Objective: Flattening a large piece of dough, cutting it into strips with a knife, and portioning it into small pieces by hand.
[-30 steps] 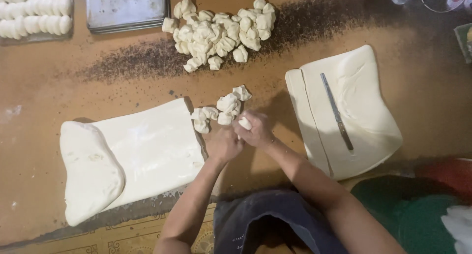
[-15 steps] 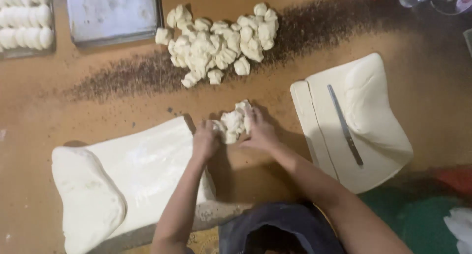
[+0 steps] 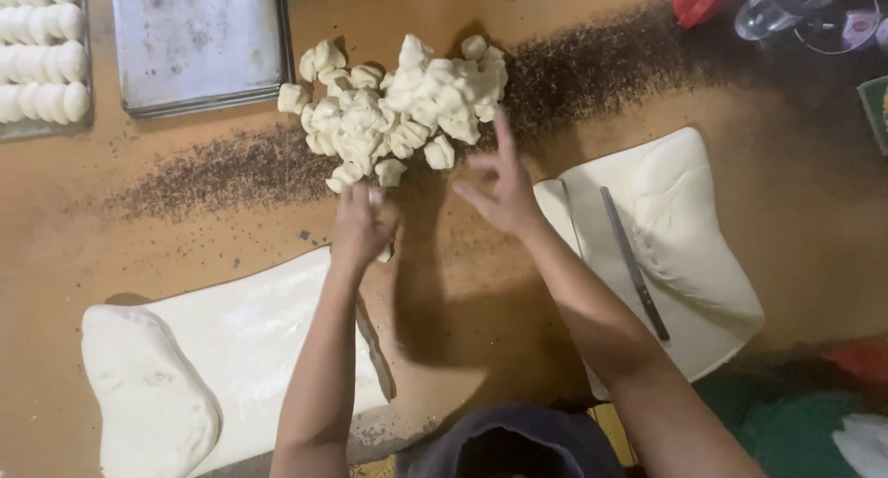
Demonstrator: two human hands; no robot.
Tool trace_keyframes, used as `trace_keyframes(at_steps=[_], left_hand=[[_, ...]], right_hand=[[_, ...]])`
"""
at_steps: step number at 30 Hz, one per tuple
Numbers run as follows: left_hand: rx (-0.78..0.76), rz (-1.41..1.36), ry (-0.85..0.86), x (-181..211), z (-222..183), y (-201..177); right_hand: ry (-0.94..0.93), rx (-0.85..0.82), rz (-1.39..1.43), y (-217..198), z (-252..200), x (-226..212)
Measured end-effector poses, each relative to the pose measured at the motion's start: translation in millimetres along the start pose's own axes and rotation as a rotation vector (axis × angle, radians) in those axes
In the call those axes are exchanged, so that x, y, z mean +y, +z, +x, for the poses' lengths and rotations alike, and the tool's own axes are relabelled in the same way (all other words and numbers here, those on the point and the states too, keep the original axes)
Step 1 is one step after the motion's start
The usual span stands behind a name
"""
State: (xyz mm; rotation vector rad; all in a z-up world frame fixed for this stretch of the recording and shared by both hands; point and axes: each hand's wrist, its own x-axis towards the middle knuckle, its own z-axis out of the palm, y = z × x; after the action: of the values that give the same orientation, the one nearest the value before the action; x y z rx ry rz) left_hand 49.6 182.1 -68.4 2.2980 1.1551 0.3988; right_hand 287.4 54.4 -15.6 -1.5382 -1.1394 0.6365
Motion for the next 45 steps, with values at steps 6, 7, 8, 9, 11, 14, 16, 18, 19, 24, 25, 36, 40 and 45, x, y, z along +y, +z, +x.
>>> trace_keyframes(at_steps=[6,7,8,9,11,14,16,18,19,24,25,36,40,45], left_hand=[[-0.106,-0.090,-0.421,-66,-45,78],[-0.099,-0.092,-0.420,-29,-28,50],[-0.010,-0.304,-0.240,6,-21,21],[0.083,-0.513,-0.058,41,-13,-8],[0.118,-0.663,-0.117,39,-14,16],[-0.061,-0.941,-0.412,186,-62,-6],[-0.274,-1.049,-0.633,244,-122,-11],[-0.632,-1.143,-0.360,214,-173,26],[-0.620,-1.145,-0.362,207,-190,35],[-0.518,-0.967,-0.596,165,-257,83],[-0.516,-0.964,-0.596,166,-264,91],[-0.124,-1.199,0.338,193,-225,276],[-0.640,-1.148,0.008,213,-238,151],[-0.187,-0.710,0.329,174,-233,-6]], right_hand=[[0.287,-0.236,-0.085,-4,-153,63],[0.281,-0.237,-0.087,-8,-157,66],[0.356,-0.220,0.000,-8,-170,68],[0.431,-0.202,0.087,-9,-184,70],[0.408,-0.137,0.161,-6,-170,51],[0.057,-0.014,0.118,4,-144,65],[-0.284,0.049,0.016,0,-118,72],[-0.039,-0.122,-0.018,-23,-89,62],[-0.046,-0.130,-0.015,-46,-62,64],[0.281,-0.497,-1.100,-103,-9,83],[0.279,-0.496,-1.098,-101,-33,89],[-0.414,0.176,0.043,-133,-247,-154],[-0.535,0.419,-0.050,-165,-266,-189],[-0.441,0.611,-0.449,-177,-297,-143]])
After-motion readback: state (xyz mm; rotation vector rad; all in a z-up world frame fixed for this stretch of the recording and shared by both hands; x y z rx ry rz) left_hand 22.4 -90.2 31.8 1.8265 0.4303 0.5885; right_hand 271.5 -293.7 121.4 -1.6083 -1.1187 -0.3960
